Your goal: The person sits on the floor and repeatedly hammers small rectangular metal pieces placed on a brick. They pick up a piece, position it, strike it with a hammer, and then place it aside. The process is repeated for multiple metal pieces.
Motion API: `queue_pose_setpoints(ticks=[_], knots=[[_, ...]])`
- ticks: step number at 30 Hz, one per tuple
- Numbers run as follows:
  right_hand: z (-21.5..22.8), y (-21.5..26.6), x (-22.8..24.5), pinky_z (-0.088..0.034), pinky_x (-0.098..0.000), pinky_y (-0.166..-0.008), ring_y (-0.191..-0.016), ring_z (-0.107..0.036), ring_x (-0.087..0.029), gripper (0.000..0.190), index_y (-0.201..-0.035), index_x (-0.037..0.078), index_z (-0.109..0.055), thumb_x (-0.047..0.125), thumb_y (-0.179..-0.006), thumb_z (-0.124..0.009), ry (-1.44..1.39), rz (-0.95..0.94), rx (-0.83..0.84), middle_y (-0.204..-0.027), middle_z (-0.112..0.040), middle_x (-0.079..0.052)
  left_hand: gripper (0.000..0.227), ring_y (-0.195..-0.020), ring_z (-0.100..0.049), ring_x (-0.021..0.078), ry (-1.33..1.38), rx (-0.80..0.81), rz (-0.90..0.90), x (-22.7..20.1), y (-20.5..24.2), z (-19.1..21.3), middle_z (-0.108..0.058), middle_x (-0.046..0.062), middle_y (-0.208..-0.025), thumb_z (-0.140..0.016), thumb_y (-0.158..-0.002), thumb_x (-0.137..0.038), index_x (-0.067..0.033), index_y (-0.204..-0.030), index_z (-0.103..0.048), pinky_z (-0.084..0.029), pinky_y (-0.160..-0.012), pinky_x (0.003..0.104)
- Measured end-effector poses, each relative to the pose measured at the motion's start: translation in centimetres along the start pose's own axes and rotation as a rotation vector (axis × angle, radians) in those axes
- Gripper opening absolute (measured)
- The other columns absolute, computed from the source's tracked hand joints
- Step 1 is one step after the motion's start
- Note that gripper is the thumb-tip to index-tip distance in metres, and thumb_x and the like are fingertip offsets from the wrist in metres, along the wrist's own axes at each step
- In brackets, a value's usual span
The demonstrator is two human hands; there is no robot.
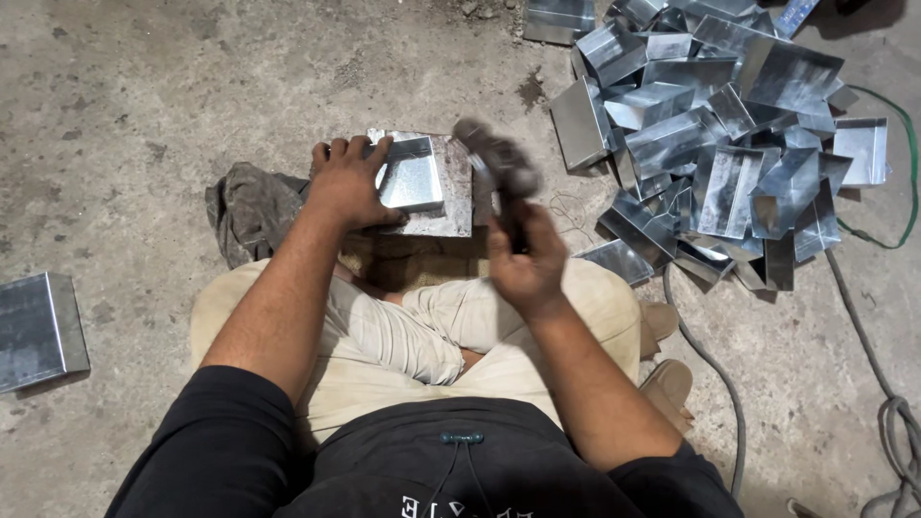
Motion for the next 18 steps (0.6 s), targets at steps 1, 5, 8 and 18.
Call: queue_pose_setpoints(ticks=[1,5,8,18], knots=[[-0.8,0.3,-0.3,-0.057,-0.0359,-0.079,-0.089,-0.07,-0.025,0.024,-0.117,0.007,-0.06,0.005,-0.096,-0.072,0.023,-0.002,0.052,-0.099,-0.067,-0.014,0.123,-0.137,-0.04,0.0385,0.008,0.005,0.002,-0.1,0.1,0.1,-0.047,0.016,-0.148,-0.09,-0.051,-0.062,-0.0199,-0.156,-0.041,-0.023,-0.116,0.058],[-2.7,0.1,-2.3,-0.058,-0.0356,-0.075,-0.082,-0.072,-0.026,0.047,-0.135,0.005,-0.066,0.005,-0.088,-0.073,0.14,-0.296,0.355,-0.1,-0.073,-0.018,0.122,-0.136,-0.04,0.0393,-0.007,-0.001,-0.001,-0.2,0.0,0.3,-0.047,0.017,-0.149,-0.09,-0.053,-0.061,-0.0189,-0.155,-0.04,-0.023,-0.115,0.059],[-1.1,-0.8,-2.2,-0.059,-0.0328,-0.072,-0.079,-0.075,-0.021,0.044,-0.136,0.005,-0.064,0.008,-0.093,-0.071,0.067,-0.466,0.299,-0.102,-0.075,-0.017,0.121,-0.137,-0.04,0.0396,0.011,0.016,0.012,-0.1,0.4,0.2,-0.046,0.017,-0.15,-0.09,-0.054,-0.061,-0.0185,-0.156,-0.04,-0.023,-0.115,0.059],[-2.7,0.2,-2.9,-0.057,-0.0303,-0.075,-0.082,-0.074,-0.022,0.044,-0.135,0.004,-0.063,0.007,-0.092,-0.071,0.081,-0.36,0.333,-0.095,-0.074,-0.017,0.122,-0.14,-0.038,0.0385,-0.017,0.09,0.03,-0.5,0.4,0.8,-0.044,0.016,-0.151,-0.09,-0.056,-0.06,-0.0225,-0.158,-0.034,-0.022,-0.117,0.058]])
Point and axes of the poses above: each hand's wrist, its own y-axis away from the middle knuckle, its own z-axis out of the back of the hand, x = y × z, the point moved 4 cm from there along -y, towards the middle knuckle
